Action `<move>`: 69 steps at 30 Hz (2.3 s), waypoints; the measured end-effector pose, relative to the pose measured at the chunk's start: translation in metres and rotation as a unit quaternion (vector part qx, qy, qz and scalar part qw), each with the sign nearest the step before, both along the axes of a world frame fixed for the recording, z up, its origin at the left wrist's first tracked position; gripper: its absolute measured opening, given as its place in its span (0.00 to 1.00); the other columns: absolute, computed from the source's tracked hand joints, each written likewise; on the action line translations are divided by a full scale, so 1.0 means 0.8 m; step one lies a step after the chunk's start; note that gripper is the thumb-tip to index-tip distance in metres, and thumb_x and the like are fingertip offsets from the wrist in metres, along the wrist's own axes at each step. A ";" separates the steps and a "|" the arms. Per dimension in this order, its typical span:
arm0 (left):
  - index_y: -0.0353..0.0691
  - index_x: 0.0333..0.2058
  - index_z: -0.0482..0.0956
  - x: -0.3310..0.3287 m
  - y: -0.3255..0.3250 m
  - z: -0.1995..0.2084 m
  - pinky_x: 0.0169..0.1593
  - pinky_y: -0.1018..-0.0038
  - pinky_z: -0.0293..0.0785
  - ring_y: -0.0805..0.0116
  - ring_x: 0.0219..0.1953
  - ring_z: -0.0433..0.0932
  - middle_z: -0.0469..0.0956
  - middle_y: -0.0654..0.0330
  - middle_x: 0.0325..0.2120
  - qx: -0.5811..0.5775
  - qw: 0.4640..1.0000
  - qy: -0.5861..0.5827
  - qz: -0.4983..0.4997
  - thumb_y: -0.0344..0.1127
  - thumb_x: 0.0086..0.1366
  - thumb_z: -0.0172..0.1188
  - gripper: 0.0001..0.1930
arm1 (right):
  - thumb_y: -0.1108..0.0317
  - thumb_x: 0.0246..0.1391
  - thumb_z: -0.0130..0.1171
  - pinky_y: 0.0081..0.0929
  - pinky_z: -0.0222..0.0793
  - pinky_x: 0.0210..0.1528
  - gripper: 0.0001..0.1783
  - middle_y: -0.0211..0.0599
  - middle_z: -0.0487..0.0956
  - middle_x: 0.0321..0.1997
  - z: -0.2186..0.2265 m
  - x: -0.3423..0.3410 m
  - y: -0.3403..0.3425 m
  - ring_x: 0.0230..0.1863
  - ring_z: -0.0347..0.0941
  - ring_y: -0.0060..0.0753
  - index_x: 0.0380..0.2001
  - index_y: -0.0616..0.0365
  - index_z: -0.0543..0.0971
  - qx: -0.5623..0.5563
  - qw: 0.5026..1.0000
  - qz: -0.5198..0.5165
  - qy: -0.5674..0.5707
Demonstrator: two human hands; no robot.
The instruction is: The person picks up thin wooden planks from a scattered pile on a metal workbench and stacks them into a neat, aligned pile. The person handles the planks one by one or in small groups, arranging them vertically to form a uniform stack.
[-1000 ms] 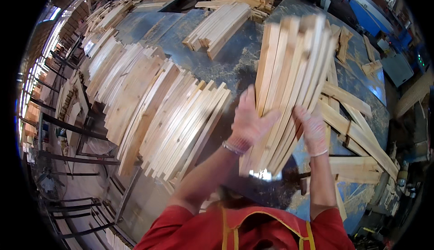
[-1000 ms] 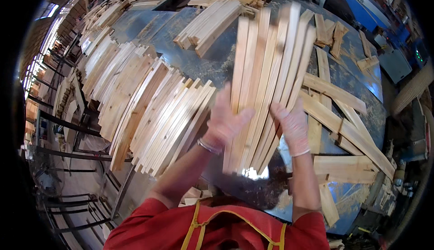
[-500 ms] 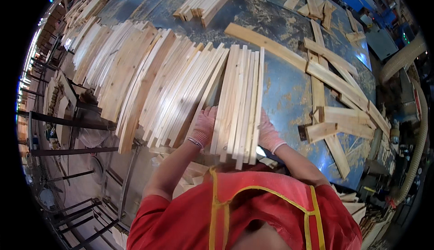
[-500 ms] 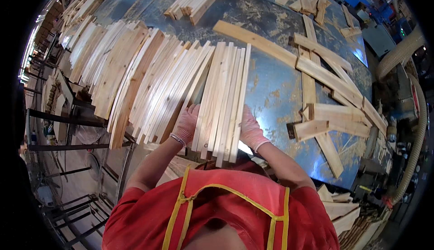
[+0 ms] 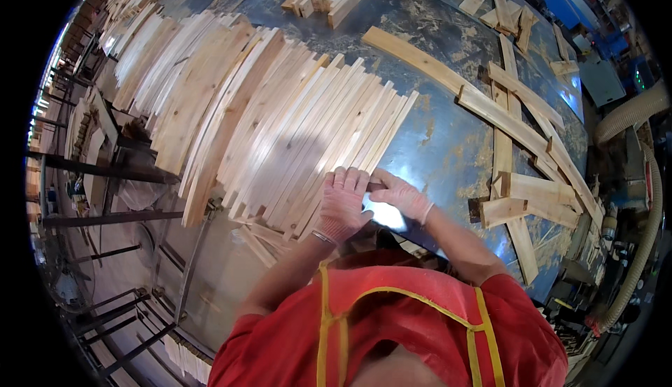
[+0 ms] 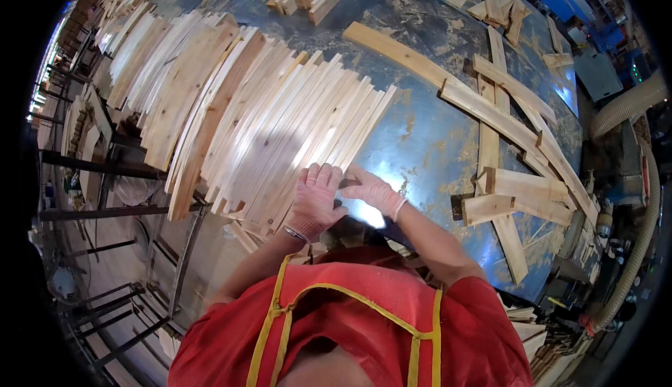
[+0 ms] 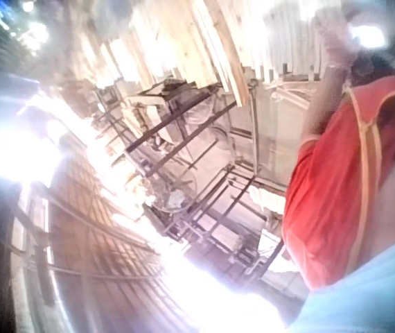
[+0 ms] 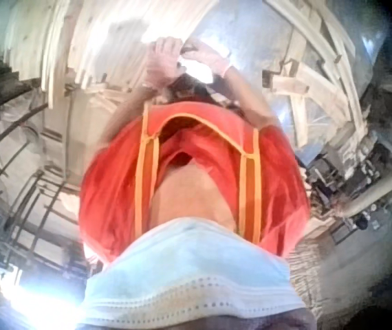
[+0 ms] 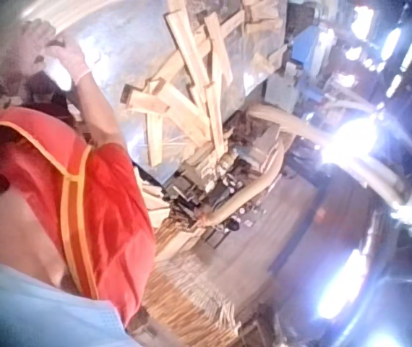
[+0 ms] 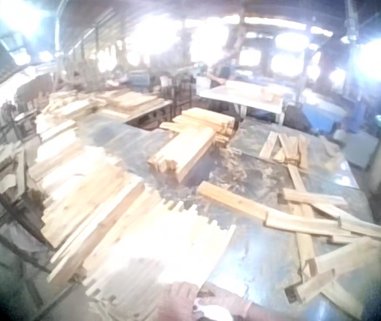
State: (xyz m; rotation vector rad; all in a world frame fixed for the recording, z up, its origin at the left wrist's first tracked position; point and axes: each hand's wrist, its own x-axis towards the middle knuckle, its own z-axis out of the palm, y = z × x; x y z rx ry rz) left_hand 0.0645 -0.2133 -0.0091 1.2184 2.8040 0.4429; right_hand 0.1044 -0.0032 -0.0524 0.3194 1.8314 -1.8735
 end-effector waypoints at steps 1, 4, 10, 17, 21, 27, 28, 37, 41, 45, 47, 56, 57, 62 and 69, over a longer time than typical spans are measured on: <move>0.40 0.64 0.72 -0.004 0.008 -0.007 0.70 0.48 0.62 0.46 0.62 0.70 0.73 0.49 0.57 -0.032 0.999 0.000 0.004 0.44 0.57 0.67 0.35 | 0.68 0.55 0.70 0.38 0.71 0.67 0.37 0.46 0.82 0.58 0.005 -0.012 0.034 0.61 0.76 0.39 0.68 0.61 0.73 -0.025 0.998 -0.005 0.062; 0.44 0.58 0.77 -0.019 0.014 -0.029 0.65 0.51 0.67 0.51 0.60 0.73 0.75 0.55 0.56 -0.005 0.999 0.040 0.001 0.38 0.55 0.65 0.30 | 0.65 0.51 0.71 0.44 0.72 0.68 0.37 0.52 0.81 0.62 0.017 -0.052 0.200 0.66 0.76 0.53 0.66 0.58 0.75 0.440 0.885 0.002 0.156; 0.50 0.45 0.84 -0.031 0.022 -0.037 0.49 0.57 0.75 0.57 0.49 0.78 0.80 0.63 0.45 0.048 0.997 0.058 0.017 0.35 0.55 0.65 0.16 | 0.57 0.41 0.75 0.47 0.66 0.75 0.58 0.54 0.72 0.75 0.015 -0.067 0.469 0.74 0.68 0.58 0.79 0.50 0.64 0.747 0.653 0.030 -0.123; 0.51 0.41 0.84 -0.041 0.041 -0.022 0.51 0.59 0.74 0.60 0.47 0.79 0.80 0.65 0.42 0.035 0.996 0.076 0.021 0.39 0.58 0.68 0.11 | 0.46 0.38 0.78 0.45 0.69 0.73 0.65 0.56 0.74 0.73 0.090 -0.236 0.423 0.72 0.71 0.60 0.80 0.49 0.61 0.582 0.810 -0.040 0.061; 0.50 0.40 0.84 -0.046 0.039 -0.020 0.49 0.59 0.73 0.60 0.46 0.79 0.81 0.65 0.41 0.028 0.998 0.058 0.026 0.39 0.59 0.68 0.10 | 0.46 0.36 0.83 0.50 0.65 0.76 0.71 0.55 0.70 0.77 0.030 -0.299 0.375 0.76 0.65 0.61 0.82 0.45 0.56 0.601 0.792 0.001 0.106; 0.51 0.42 0.85 -0.044 0.034 -0.024 0.51 0.59 0.73 0.59 0.47 0.79 0.81 0.65 0.43 0.052 0.995 0.071 0.038 0.39 0.59 0.67 0.11 | 0.58 0.40 0.85 0.44 0.65 0.76 0.70 0.59 0.75 0.71 -0.005 -0.248 0.387 0.73 0.70 0.54 0.83 0.53 0.54 0.332 0.938 -0.065 0.074; 0.51 0.43 0.85 -0.043 0.031 -0.024 0.52 0.59 0.73 0.59 0.48 0.79 0.81 0.65 0.44 0.053 0.996 0.059 0.038 0.39 0.58 0.67 0.13 | 0.60 0.45 0.82 0.42 0.74 0.69 0.66 0.58 0.81 0.63 0.007 -0.228 0.381 0.63 0.79 0.46 0.82 0.58 0.55 0.199 0.972 -0.097 0.077; 0.37 0.79 0.55 0.030 0.071 0.003 0.67 0.60 0.71 0.55 0.62 0.75 0.75 0.50 0.64 0.359 0.671 -0.646 0.063 0.46 0.63 0.72 0.52 | 0.39 0.48 0.78 0.50 0.77 0.70 0.58 0.53 0.80 0.64 0.013 0.035 0.144 0.63 0.80 0.54 0.70 0.70 0.69 -0.496 0.835 -0.235 -0.006; 0.33 0.73 0.64 0.049 0.044 -0.007 0.58 0.60 0.80 0.52 0.53 0.85 0.82 0.45 0.56 0.291 0.726 -0.616 0.086 0.36 0.68 0.66 0.38 | 0.53 0.61 0.71 0.42 0.78 0.65 0.45 0.47 0.81 0.63 -0.005 0.071 0.081 0.60 0.81 0.43 0.73 0.67 0.66 -0.286 0.882 -0.375 0.020; 0.34 0.64 0.72 0.078 -0.020 -0.007 0.51 0.57 0.81 0.43 0.44 0.84 0.82 0.42 0.46 0.050 0.964 -0.255 0.055 0.37 0.63 0.67 0.31 | 0.58 0.66 0.66 0.33 0.77 0.58 0.40 0.39 0.81 0.59 0.014 0.065 0.050 0.53 0.78 0.32 0.74 0.64 0.65 -0.108 0.927 -0.357 -0.040; 0.33 0.61 0.73 0.088 -0.033 0.000 0.55 0.52 0.78 0.42 0.48 0.82 0.81 0.46 0.49 -0.091 0.970 -0.218 -0.051 0.43 0.58 0.70 0.35 | 0.59 0.66 0.65 0.24 0.74 0.55 0.37 0.35 0.79 0.55 0.021 0.053 0.026 0.51 0.74 0.21 0.73 0.60 0.66 -0.067 0.958 -0.277 0.010; 0.40 0.62 0.74 0.013 0.026 -0.018 0.71 0.46 0.59 0.46 0.69 0.65 0.70 0.50 0.63 0.019 1.000 0.006 0.012 0.49 0.51 0.71 0.39 | 0.54 0.57 0.72 0.34 0.69 0.71 0.49 0.49 0.72 0.76 0.040 -0.011 0.252 0.70 0.72 0.40 0.77 0.61 0.66 0.282 0.954 -0.100 -0.034; 0.42 0.61 0.75 0.005 0.029 -0.023 0.70 0.43 0.59 0.46 0.66 0.67 0.71 0.51 0.60 -0.025 0.999 -0.029 0.011 0.47 0.50 0.70 0.38 | 0.52 0.54 0.74 0.33 0.63 0.77 0.53 0.54 0.71 0.77 0.037 -0.018 0.308 0.75 0.69 0.44 0.78 0.61 0.65 0.441 0.882 -0.146 0.085; 0.44 0.55 0.79 -0.004 0.033 -0.035 0.65 0.42 0.63 0.45 0.61 0.71 0.73 0.52 0.56 0.009 1.000 -0.004 -0.011 0.44 0.43 0.68 0.35 | 0.55 0.34 0.81 0.45 0.62 0.80 0.68 0.55 0.67 0.78 0.031 -0.038 0.539 0.80 0.60 0.57 0.80 0.55 0.58 0.755 0.652 -0.048 -0.054; 0.45 0.47 0.83 -0.016 0.051 -0.028 0.56 0.51 0.71 0.50 0.49 0.77 0.78 0.55 0.45 0.018 1.000 0.004 0.002 0.38 0.46 0.69 0.25 | 0.54 0.39 0.79 0.47 0.74 0.67 0.67 0.56 0.75 0.70 0.038 -0.040 0.578 0.66 0.76 0.61 0.81 0.54 0.57 0.615 0.753 0.113 -0.205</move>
